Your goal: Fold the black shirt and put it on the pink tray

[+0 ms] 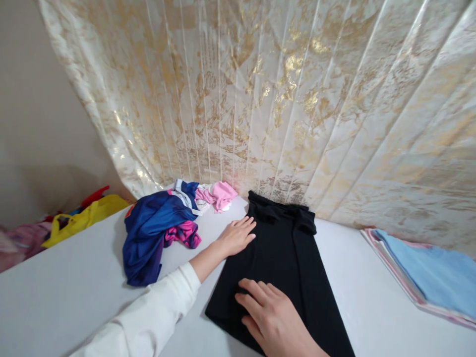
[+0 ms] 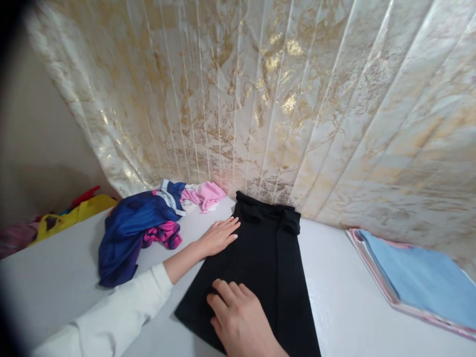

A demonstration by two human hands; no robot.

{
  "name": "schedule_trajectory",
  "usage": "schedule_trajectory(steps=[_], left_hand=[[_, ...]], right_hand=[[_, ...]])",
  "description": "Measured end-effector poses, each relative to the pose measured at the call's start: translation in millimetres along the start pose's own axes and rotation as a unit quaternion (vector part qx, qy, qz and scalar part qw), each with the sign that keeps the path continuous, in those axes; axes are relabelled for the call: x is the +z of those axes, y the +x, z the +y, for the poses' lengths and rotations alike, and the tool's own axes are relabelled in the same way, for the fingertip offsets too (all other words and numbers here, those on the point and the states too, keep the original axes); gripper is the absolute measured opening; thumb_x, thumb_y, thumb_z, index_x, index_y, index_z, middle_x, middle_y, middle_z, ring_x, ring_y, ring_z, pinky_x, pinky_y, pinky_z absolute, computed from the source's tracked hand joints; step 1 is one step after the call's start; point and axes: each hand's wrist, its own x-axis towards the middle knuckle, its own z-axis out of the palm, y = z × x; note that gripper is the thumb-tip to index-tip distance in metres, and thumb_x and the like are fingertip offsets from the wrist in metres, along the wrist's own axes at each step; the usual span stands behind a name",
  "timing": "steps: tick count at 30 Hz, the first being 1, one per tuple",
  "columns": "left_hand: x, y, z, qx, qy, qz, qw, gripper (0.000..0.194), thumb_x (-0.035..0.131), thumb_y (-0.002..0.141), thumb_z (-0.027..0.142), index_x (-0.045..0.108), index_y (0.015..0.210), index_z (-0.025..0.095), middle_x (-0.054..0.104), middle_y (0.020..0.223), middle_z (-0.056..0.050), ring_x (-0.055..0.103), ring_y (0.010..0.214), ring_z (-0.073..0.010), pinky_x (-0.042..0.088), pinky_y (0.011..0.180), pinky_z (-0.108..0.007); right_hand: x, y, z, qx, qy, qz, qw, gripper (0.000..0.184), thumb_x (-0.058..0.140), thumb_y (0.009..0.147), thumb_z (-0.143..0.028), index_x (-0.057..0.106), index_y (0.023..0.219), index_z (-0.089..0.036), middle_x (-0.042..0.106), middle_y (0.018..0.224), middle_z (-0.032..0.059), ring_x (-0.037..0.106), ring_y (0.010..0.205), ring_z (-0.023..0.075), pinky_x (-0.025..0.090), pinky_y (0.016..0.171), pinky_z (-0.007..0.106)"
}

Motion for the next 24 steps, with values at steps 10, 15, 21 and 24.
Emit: schedule_trajectory(steps=[10,15,21,24], left_hand=[[-2.5,-1.8,3.3,-0.007,-0.038,0.033,0.999,0.046,0.039,0.099,0.037,0.04,0.14,0.018,0.031,0.152,-0.012,0.023,0.141,-0.0261,0.023,0.11,-0.047],[-21.7,-37.3,21.8,0.01,-0.082,0.075,0.994,0.034,0.047,0.094,0.023,0.048,0.128,0.021,0.041,0.146,-0.009,0.035,0.134,-0.022,0.029,0.109,-0.04],[-54.0,-133.5,47.2,0.043,-0.182,0.054,0.981,0.023,0.063,0.075,0.013,0.05,0.091,0.022,0.055,0.099,-0.001,0.052,0.096,-0.0193,0.042,0.087,-0.031],[-56.4,-165.9,49.4,0.02,-0.174,0.012,0.984,0.034,0.066,0.067,0.01,0.05,0.094,0.023,0.053,0.099,-0.001,0.05,0.096,-0.0212,0.039,0.09,-0.035]], right_hand=[[6.4,4.2,-2.7,0.028,0.083,0.012,0.996,0.047,0.061,0.077,-0.022,0.053,0.123,-0.026,0.059,0.127,0.0047,0.059,0.103,0.0234,0.045,0.091,0.038],[18.0,2.7,-4.4,0.012,0.085,0.052,0.995,0.03,0.068,0.072,-0.022,0.061,0.1,-0.027,0.066,0.107,0.0006,0.059,0.089,0.0222,0.046,0.081,0.036],[21.5,4.9,-2.2,-0.017,0.112,0.101,0.988,0.02,0.054,0.079,-0.01,0.061,0.091,-0.025,0.065,0.092,0.001,0.058,0.078,0.0177,0.046,0.075,0.032],[14.7,5.1,-5.1,-0.013,0.15,0.078,0.985,0.024,0.055,0.078,-0.011,0.062,0.097,-0.024,0.065,0.095,0.0023,0.059,0.081,0.0177,0.047,0.076,0.031]])
